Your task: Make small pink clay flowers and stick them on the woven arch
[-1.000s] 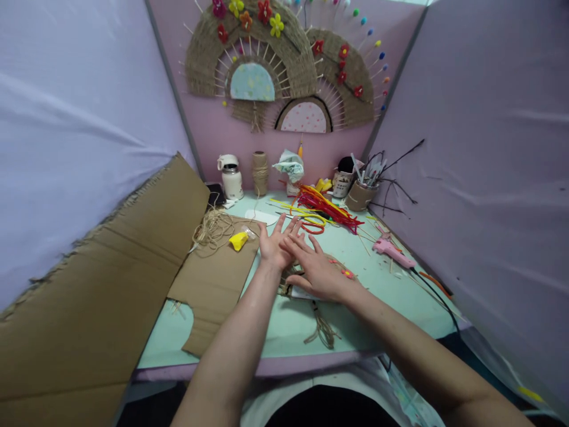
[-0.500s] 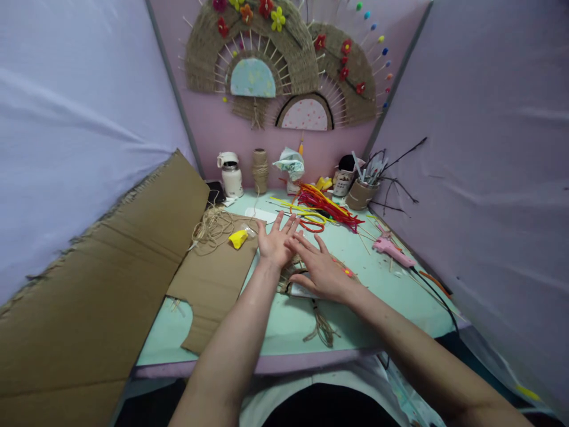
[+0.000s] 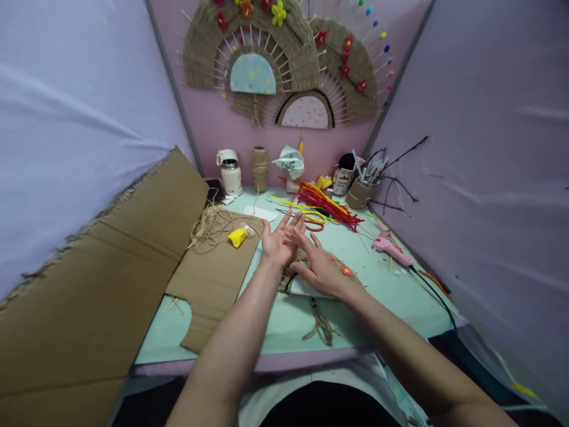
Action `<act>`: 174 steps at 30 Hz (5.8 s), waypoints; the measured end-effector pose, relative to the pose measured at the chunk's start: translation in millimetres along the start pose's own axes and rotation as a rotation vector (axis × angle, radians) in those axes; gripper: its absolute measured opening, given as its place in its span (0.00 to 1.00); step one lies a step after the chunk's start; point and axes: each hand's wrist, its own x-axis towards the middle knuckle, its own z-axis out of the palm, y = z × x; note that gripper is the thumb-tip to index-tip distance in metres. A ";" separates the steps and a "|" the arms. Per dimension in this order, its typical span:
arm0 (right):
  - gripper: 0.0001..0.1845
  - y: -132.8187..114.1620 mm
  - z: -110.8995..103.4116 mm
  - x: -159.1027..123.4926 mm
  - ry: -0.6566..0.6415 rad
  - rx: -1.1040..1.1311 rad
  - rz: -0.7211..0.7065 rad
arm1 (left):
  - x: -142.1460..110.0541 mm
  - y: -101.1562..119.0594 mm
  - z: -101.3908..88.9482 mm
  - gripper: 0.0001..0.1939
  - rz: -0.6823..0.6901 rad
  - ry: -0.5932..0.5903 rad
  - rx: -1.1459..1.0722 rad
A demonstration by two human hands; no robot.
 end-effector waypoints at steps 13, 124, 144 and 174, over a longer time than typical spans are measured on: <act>0.14 6.4 -3.0 11.3 0.354 -0.028 0.120 | -7.7 -5.9 6.7 0.38 -0.091 -0.089 0.116; 0.18 37.9 -45.4 -78.9 0.058 -0.563 0.224 | 5.6 -26.1 -1.9 0.27 0.016 0.199 0.890; 0.17 36.1 -37.9 -79.1 -0.008 -0.605 0.216 | 11.9 -37.2 -20.7 0.21 -0.010 0.034 1.264; 0.17 34.4 -39.3 -78.6 0.040 -0.338 0.359 | -3.2 -40.2 -22.2 0.22 0.164 -0.555 2.337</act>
